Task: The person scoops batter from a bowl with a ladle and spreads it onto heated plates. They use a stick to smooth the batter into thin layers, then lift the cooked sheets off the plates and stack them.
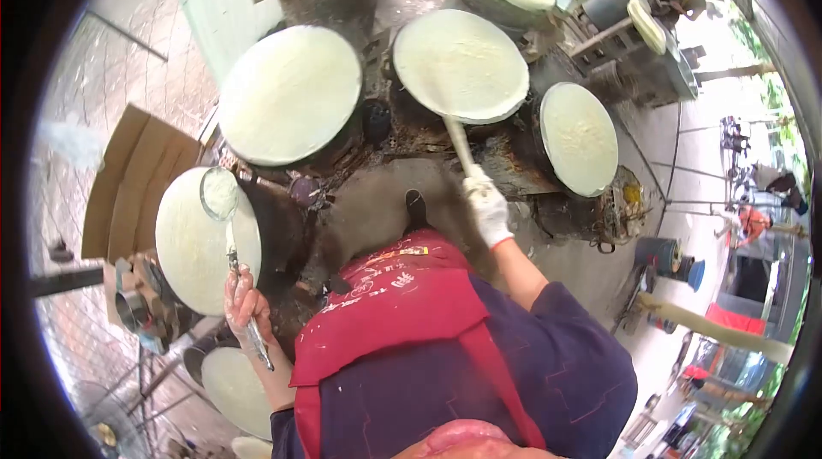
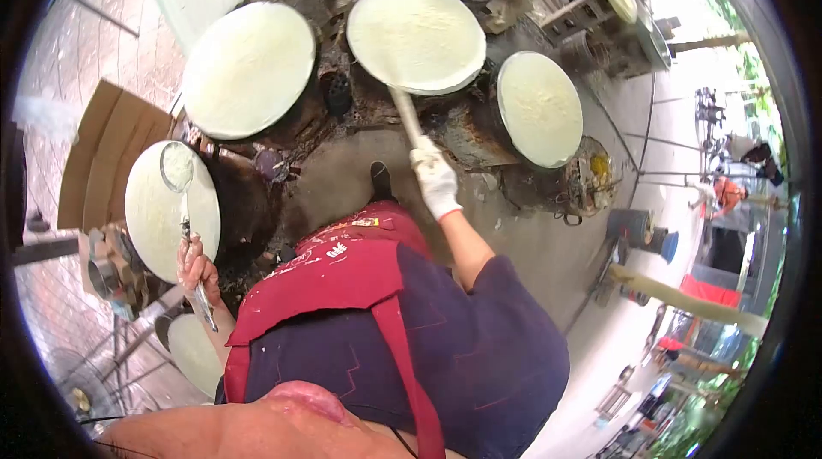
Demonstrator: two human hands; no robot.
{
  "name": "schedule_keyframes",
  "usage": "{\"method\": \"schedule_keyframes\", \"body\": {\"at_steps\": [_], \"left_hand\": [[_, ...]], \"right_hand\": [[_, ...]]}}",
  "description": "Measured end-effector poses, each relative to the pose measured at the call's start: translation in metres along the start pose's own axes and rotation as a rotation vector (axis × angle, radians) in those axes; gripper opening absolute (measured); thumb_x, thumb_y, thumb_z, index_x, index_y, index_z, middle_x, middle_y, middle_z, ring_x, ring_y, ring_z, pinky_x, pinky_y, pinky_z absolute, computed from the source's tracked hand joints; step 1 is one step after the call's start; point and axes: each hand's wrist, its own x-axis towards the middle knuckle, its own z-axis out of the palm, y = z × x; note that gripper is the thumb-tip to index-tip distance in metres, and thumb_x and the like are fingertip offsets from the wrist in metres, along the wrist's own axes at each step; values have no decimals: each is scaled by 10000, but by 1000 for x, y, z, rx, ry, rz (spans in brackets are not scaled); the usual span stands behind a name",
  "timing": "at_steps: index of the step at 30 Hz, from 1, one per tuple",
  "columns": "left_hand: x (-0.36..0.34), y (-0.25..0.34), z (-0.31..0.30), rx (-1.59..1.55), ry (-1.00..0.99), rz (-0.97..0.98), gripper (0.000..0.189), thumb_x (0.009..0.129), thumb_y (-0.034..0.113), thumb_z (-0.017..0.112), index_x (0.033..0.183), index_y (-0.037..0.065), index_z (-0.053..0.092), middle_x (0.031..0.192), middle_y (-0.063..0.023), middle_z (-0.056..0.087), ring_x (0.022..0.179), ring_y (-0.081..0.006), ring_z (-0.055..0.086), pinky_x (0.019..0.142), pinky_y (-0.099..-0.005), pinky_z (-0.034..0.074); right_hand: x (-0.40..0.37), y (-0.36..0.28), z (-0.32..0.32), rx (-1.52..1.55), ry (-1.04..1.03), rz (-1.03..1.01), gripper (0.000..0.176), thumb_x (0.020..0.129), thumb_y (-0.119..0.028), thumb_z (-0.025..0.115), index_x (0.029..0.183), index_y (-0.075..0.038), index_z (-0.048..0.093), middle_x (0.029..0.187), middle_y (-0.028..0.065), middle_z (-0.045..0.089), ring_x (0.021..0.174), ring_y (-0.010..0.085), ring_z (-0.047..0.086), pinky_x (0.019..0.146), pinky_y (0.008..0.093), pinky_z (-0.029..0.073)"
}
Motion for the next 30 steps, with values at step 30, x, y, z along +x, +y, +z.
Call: {"method": "schedule_keyframes", "body": {"at_steps": [30], "left_hand": [[257, -107, 88, 80, 15, -148, 337, 1032, 165, 281, 1144, -136, 386, 662, -64, 447, 347, -108, 434, 337, -221, 274]], "right_hand": [[376, 26, -44, 577, 444, 286, 174, 764, 12, 599, 937, -12, 599, 774, -1, 592, 684, 89, 544, 650, 239, 453]]}}
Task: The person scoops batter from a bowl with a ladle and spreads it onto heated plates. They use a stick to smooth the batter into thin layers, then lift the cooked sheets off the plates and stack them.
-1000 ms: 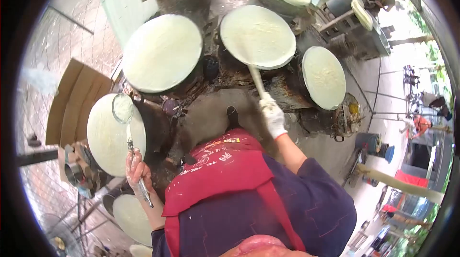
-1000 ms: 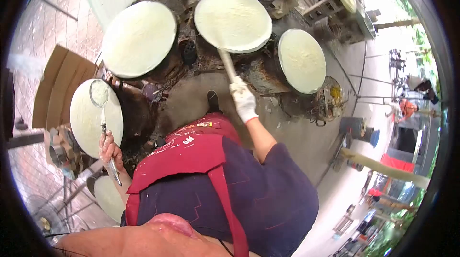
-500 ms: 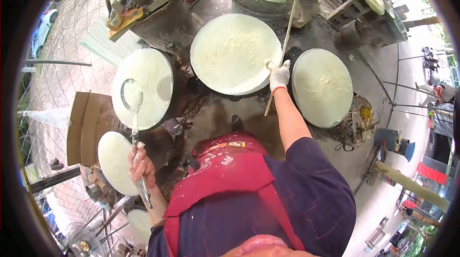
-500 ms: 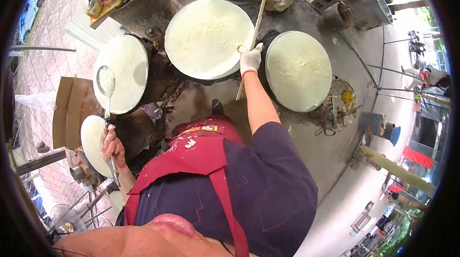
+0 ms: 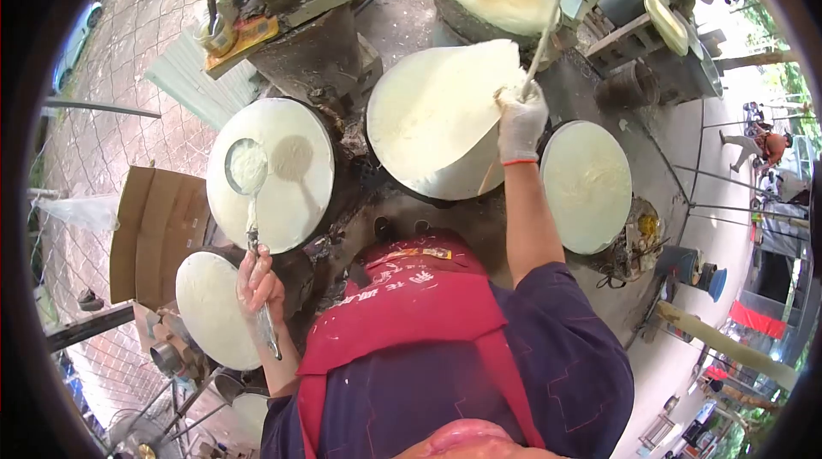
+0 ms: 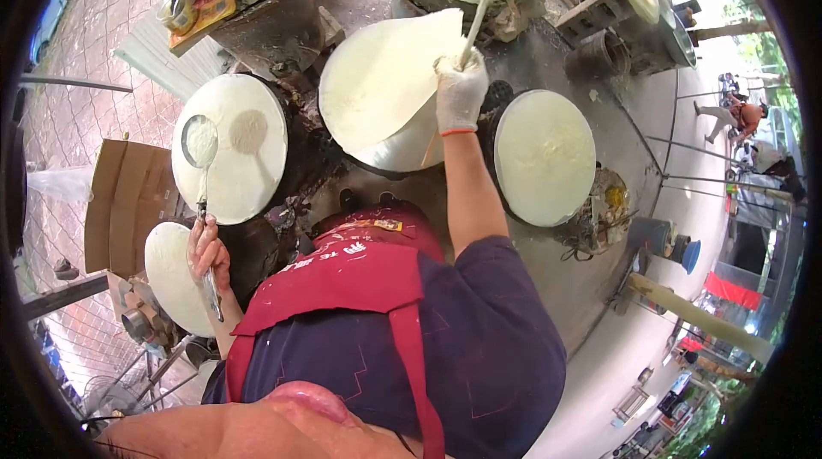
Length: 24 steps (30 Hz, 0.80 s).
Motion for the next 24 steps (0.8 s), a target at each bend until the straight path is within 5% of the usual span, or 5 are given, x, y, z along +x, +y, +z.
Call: {"method": "schedule_keyframes", "body": {"at_steps": [8, 15, 18, 20, 24], "left_hand": [[2, 17, -14, 52, 112, 130, 338, 1038, 186, 294, 1130, -114, 418, 643, -27, 421, 334, -85, 393, 338, -230, 258], [-7, -43, -12, 59, 179, 305, 365, 1039, 210, 305, 1150, -115, 427, 615, -7, 407, 339, -74, 382, 357, -231, 247], [-20, -91, -10, 21, 165, 410, 368, 1032, 204, 319, 1178, -115, 433, 617, -10, 428, 366, -65, 407, 366, -238, 254], [-32, -127, -2, 20, 339, 555, 387, 1032, 211, 297, 1183, -120, 430, 637, -25, 460, 371, -80, 416, 378, -225, 249], [-59, -181, 7, -31, 336, 620, 404, 1035, 236, 284, 1186, -111, 424, 649, -26, 462, 374, -84, 418, 377, -229, 256]], "right_hand": [[163, -121, -5, -130, -259, 4, 203, 706, -14, 621, 902, 27, 659, 811, 70, 646, 709, 147, 600, 668, 268, 484], [291, -231, 52, -899, -380, -847, 243, 821, -166, 599, 1027, -51, 658, 825, 111, 685, 719, 199, 649, 699, 312, 510], [316, -185, 74, -1245, -359, -1168, 201, 862, -188, 556, 990, -65, 651, 850, 131, 686, 753, 244, 665, 689, 351, 523], [290, -128, 84, -1431, -452, -1042, 196, 872, -211, 536, 1005, -99, 626, 811, 129, 666, 740, 270, 657, 652, 389, 526], [314, 27, 60, -1265, -424, -1442, 332, 817, -137, 536, 1139, -187, 597, 815, 40, 626, 658, 208, 617, 568, 338, 512]]}}
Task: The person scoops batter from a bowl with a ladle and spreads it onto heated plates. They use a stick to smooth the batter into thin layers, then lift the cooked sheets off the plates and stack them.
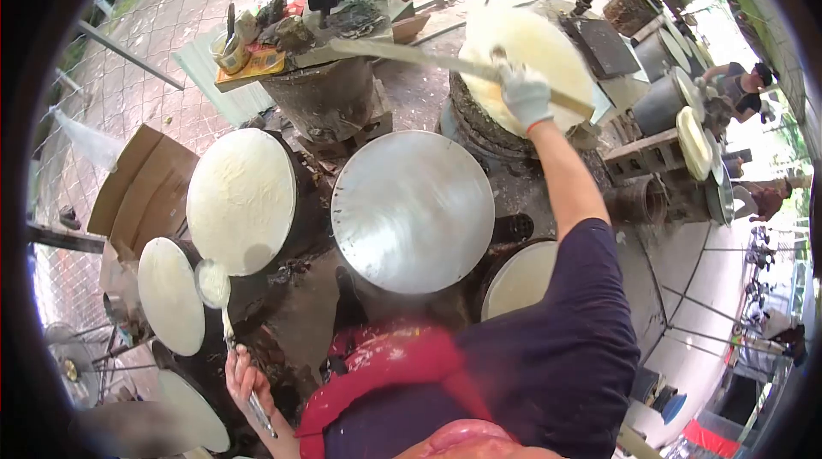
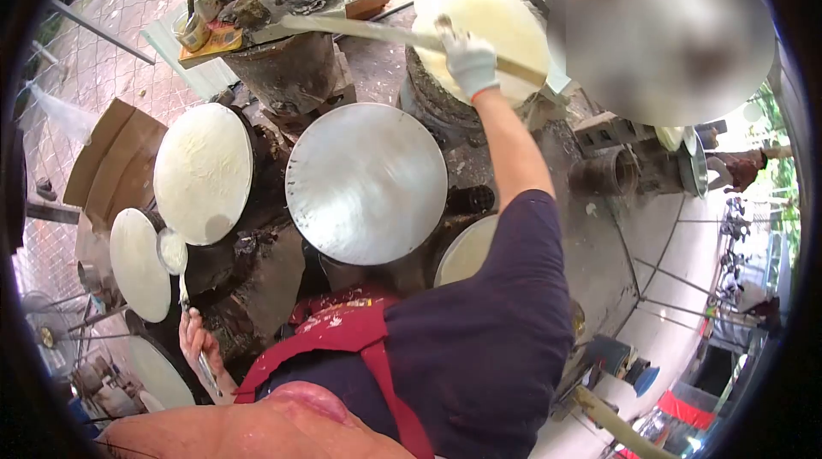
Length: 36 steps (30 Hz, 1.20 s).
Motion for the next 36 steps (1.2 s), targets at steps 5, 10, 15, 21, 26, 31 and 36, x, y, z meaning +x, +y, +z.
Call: {"method": "schedule_keyframes", "body": {"at_steps": [5, 10, 15, 21, 26, 31, 36], "left_hand": [[-52, -23, 3, -31, 40, 129, 405, 1037, 262, 282, 1181, -99, 397, 653, -26, 443, 380, -83, 418, 381, -237, 240], [-93, -27, -6, -24, 94, 243, 403, 1033, 230, 265, 1200, -114, 394, 669, -34, 461, 358, -74, 403, 348, -210, 248], [-136, -38, -35, -284, 188, 439, 399, 1023, 190, 292, 1180, -157, 412, 604, -48, 469, 333, -67, 380, 302, -197, 253], [-233, -44, -87, -171, 37, 570, 314, 1019, 165, 361, 1130, -117, 443, 609, 30, 421, 329, -11, 377, 328, -193, 261], [-391, -74, -184, -336, 90, 877, 294, 1015, 149, 384, 1094, -119, 476, 632, 24, 421, 329, -18, 350, 335, -179, 256], [-583, -105, -308, -175, 661, 1108, 268, 1002, 205, 421, 1012, -45, 518, 608, 33, 401, 356, -46, 340, 368, -225, 281], [-736, -94, -522, 378, 1577, 604, 288, 967, 229, 450, 893, -19, 576, 637, -78, 559, 460, -191, 539, 472, -311, 444]], "right_hand": [[-74, -15, 80, 199, -174, 192, 489, 718, -100, 589, 1201, -175, 583, 892, 74, 655, 833, 266, 629, 695, 391, 525], [-92, -12, 98, 263, -122, 281, 469, 744, -125, 586, 1209, -184, 599, 908, 95, 669, 829, 289, 633, 712, 411, 520], [-88, -11, 60, 500, -220, 283, 442, 778, -379, 702, 1153, -150, 649, 1066, 134, 677, 957, 323, 643, 851, 413, 501], [-111, -96, -13, 626, -383, 287, 536, 863, -269, 667, 1275, 41, 524, 1261, 232, 564, 1141, 335, 562, 968, 397, 448], [-195, -291, -121, 1625, -452, 121, 479, 897, -108, 596, 1341, 16, 465, 1270, 167, 569, 1109, 244, 582, 966, 325, 459], [-335, -508, -384, 1658, -735, -418, 590, 818, 35, 653, 1374, -48, 471, 1218, 76, 579, 1007, 147, 567, 876, 264, 466], [-464, -593, -567, 1546, -1145, -793, 552, 831, -6, 670, 1350, -16, 484, 1339, 114, 543, 1128, 171, 555, 968, 297, 442]]}}
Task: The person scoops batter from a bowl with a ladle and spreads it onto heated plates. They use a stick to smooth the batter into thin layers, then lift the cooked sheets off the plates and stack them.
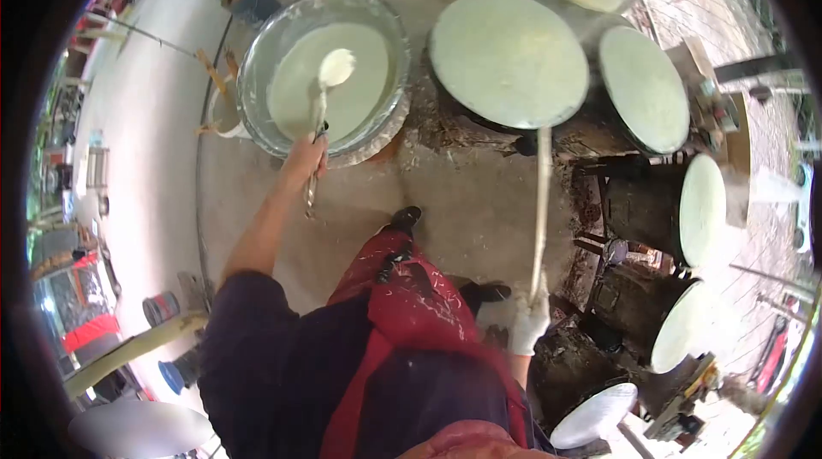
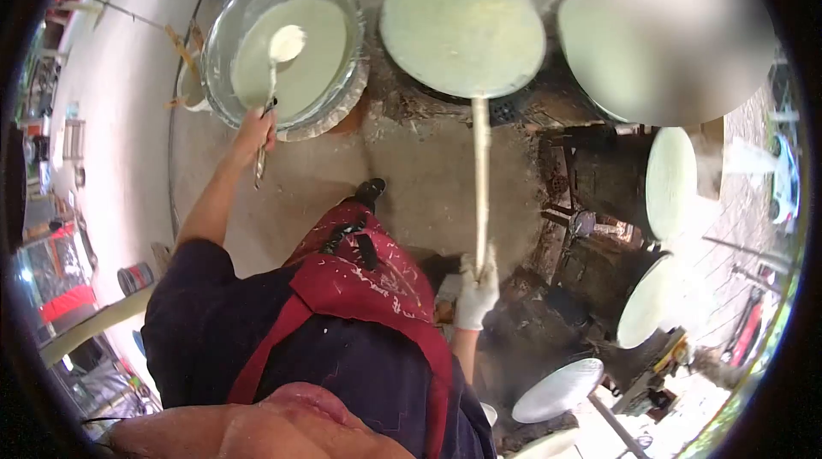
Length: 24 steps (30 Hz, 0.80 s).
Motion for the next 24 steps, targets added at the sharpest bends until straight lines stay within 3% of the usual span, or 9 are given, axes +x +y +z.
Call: {"method": "schedule_keyframes", "body": {"at_steps": [2, 4, 5, 7, 10, 13, 17, 20, 24], "left_hand": [[93, -75, -33, 680, 48, 231, 252, 928, 207, 505, 866, -18, 601, 719, -133, 625, 571, -265, 610, 569, -385, 488], [132, -69, -45, 1108, -71, 316, 230, 895, 181, 529, 862, -22, 633, 832, -204, 659, 727, -343, 651, 680, -459, 504], [140, -33, -40, 1191, -202, 278, 232, 881, 166, 524, 871, -26, 653, 904, -247, 660, 827, -385, 657, 743, -498, 498], [187, -41, -29, 994, -88, 275, 270, 899, 185, 490, 868, -12, 673, 888, -231, 667, 832, -382, 656, 748, -479, 507], [249, -51, -27, 938, -197, 242, 294, 904, 198, 460, 980, -13, 651, 1034, -243, 645, 977, -398, 627, 821, -475, 499], [281, -95, -40, 1079, -408, 269, 317, 930, 263, 467, 939, -9, 629, 893, -218, 669, 832, -339, 667, 682, -452, 520], [212, -128, -63, 291, -612, -255, 400, 968, 409, 446, 862, 36, 542, 600, -43, 457, 497, -155, 442, 445, -322, 382], [147, -158, -71, -285, -713, -460, 418, 958, 474, 487, 877, 65, 520, 542, 51, 337, 393, -80, 270, 382, -239, 256], [65, -169, -47, -1014, -720, -546, 385, 980, 425, 464, 910, 57, 551, 528, 80, 362, 381, -34, 292, 405, -212, 244]], "right_hand": [[-3, -1, 47, 41, -43, -15, 556, 838, -49, 687, 1352, -9, 478, 1341, 116, 542, 1144, 161, 552, 959, 285, 446], [-7, -16, 71, -54, -112, 47, 545, 840, -37, 670, 1347, 5, 475, 1343, 120, 540, 1178, 159, 541, 968, 282, 439], [-7, -24, 83, -77, -132, 101, 541, 842, -32, 663, 1347, 6, 474, 1345, 119, 539, 1186, 160, 538, 973, 283, 436], [-5, -34, 98, -186, -154, 147, 532, 843, -4, 634, 1347, 19, 468, 1340, 121, 541, 1193, 166, 535, 991, 280, 421], [-3, -42, 120, -98, -156, 312, 534, 835, 7, 631, 1343, 34, 467, 1335, 128, 541, 1203, 171, 527, 1004, 283, 410], [-1, -46, 140, -44, -195, 239, 533, 847, 23, 637, 1341, 70, 443, 1325, 123, 523, 1145, 158, 529, 938, 272, 453], [-3, -36, 167, -102, -318, 168, 555, 831, 73, 609, 1353, 72, 422, 1331, 134, 504, 1115, 182, 554, 927, 272, 466], [-7, -38, 197, -19, -461, 290, 620, 820, -118, 714, 1356, 36, 443, 1362, 147, 510, 1249, 199, 489, 1045, 304, 378], [-18, -44, 227, -489, -816, 249, 597, 883, -75, 631, 1403, 51, 366, 1333, 107, 504, 946, 134, 582, 863, 248, 473]]}}
